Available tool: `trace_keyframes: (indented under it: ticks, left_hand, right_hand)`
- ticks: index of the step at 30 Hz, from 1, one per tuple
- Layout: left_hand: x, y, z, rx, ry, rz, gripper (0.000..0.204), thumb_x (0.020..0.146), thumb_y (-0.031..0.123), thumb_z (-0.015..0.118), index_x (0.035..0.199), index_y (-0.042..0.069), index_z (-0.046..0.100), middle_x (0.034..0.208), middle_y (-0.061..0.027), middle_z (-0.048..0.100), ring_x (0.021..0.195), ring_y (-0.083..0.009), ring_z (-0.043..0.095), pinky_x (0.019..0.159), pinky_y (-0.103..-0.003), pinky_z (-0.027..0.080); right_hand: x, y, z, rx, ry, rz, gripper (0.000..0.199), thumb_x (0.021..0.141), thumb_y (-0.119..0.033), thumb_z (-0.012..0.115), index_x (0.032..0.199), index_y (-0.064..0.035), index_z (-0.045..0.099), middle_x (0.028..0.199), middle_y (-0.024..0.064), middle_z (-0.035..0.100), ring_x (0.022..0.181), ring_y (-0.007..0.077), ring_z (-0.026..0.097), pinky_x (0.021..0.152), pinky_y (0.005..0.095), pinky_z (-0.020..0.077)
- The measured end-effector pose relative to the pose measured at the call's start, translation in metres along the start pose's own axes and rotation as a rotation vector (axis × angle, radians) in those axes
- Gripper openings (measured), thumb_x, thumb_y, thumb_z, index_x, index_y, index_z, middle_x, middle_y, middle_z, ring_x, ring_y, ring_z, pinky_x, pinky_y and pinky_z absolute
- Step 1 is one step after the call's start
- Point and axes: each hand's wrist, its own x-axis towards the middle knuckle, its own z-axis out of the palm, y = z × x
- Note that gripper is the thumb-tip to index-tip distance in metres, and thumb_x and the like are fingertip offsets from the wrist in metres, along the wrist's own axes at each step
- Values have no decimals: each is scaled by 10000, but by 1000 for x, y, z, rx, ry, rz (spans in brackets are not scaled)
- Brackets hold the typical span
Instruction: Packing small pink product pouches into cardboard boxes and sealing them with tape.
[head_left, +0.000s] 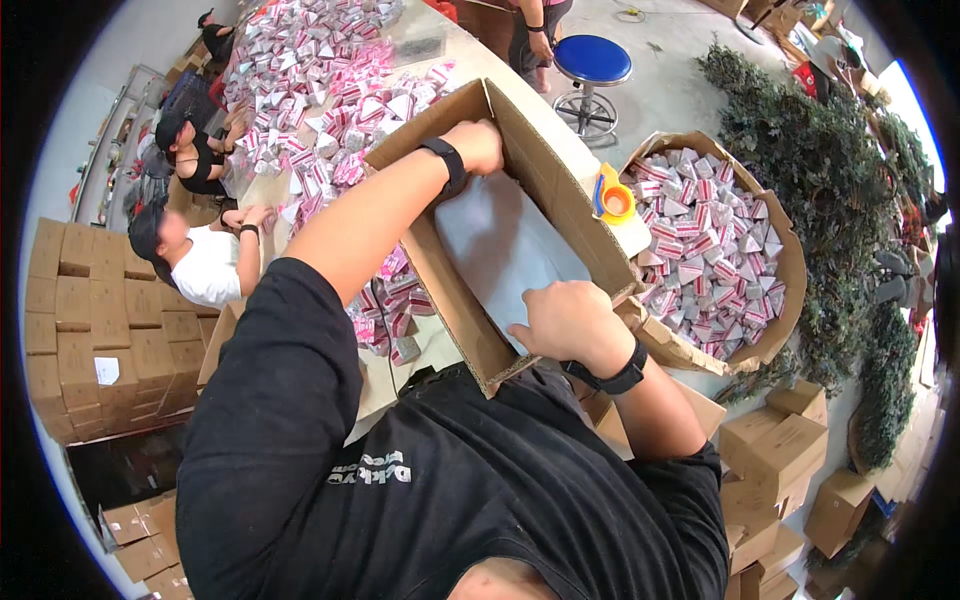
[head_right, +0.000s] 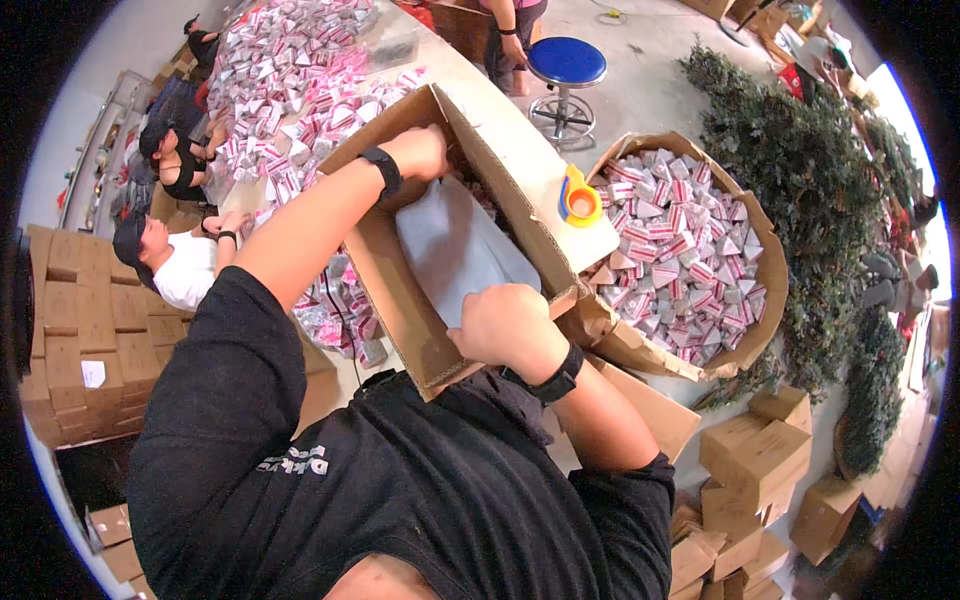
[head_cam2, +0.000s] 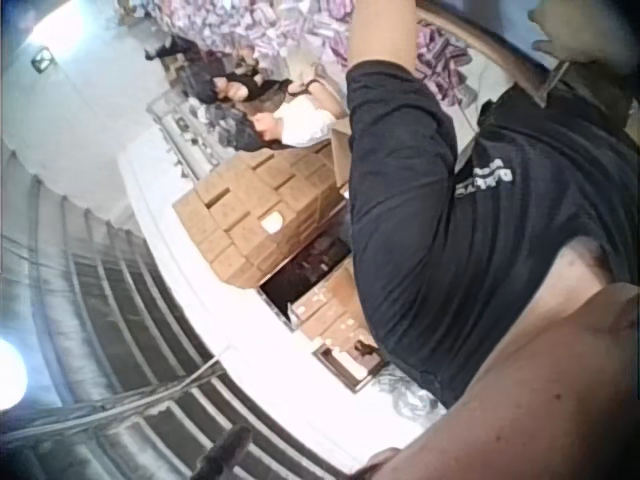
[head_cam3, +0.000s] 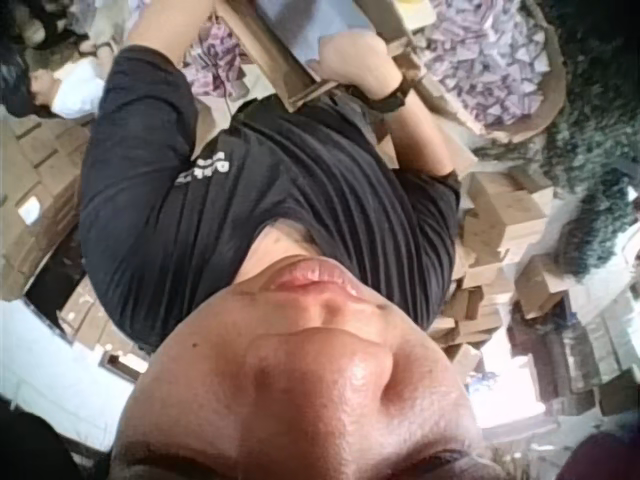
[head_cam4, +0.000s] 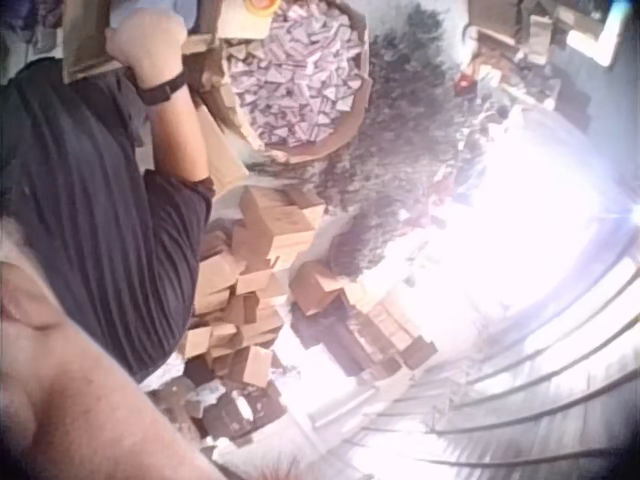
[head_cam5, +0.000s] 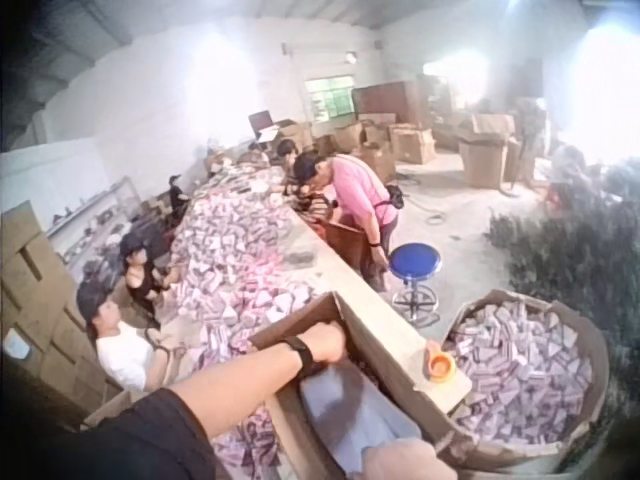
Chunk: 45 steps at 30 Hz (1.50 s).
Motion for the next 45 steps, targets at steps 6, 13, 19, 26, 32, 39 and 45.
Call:
trace_keyframes:
  ticks: [6,13,19,26,32,39,45]
  left_hand:
    - [10,51,-6,-434,-732,-360,521,874,149,653,1360,-21,579,1201,-184,717,1026,-343,716,833,-364,605]
    - [18,38,49,-136,-457,276,962,821,447,743,1550,-17,319,1471,-238,524,1340,-362,525,1104,-448,426]
    - [0,62,78,37,-460,168,1259,688,751,743,1514,-102,325,1590,-299,308,1461,-437,334,1095,-516,420]
    - [-18,74,119,284,-402,124,1239,840,769,575,1580,-90,75,1686,-218,-27,1506,-552,-8,1135,-718,246]
    - [-17,45,168,256,-429,140,1254,833,735,623,1597,-42,3,1667,-268,45,1486,-576,112,1120,-707,279]
    - [-39,82,124,178,-275,-179,1257,774,680,730,1623,58,43,1633,-319,132,1444,-559,283,1020,-730,382]
    - [-28,63,114,28,-411,-46,1434,678,646,843,1603,14,-52,1607,-379,117,1416,-588,312,1134,-564,380]
  right_hand:
    - [3,7,7,-18,77,3,438,860,-468,675,933,-39,727,775,166,724,748,348,726,699,451,584]
    - [-1,9,7,21,97,31,435,845,-458,666,930,-35,725,763,168,719,736,347,726,691,448,585]
    - [-8,5,4,33,175,11,425,841,-443,687,923,-27,707,748,164,715,728,341,727,674,449,583]
    - [-2,5,10,26,228,6,437,848,-447,690,935,-20,696,721,161,708,703,334,725,647,441,580]
    - [-3,0,5,17,208,11,455,852,-461,684,963,-20,693,713,163,704,709,333,724,642,442,574]
    - [-4,-1,3,-31,224,27,433,862,-456,685,1013,-51,693,725,159,706,723,346,716,644,451,568]
    - [1,3,9,-45,183,61,418,871,-448,683,1039,-66,698,778,131,732,753,330,724,694,447,572]
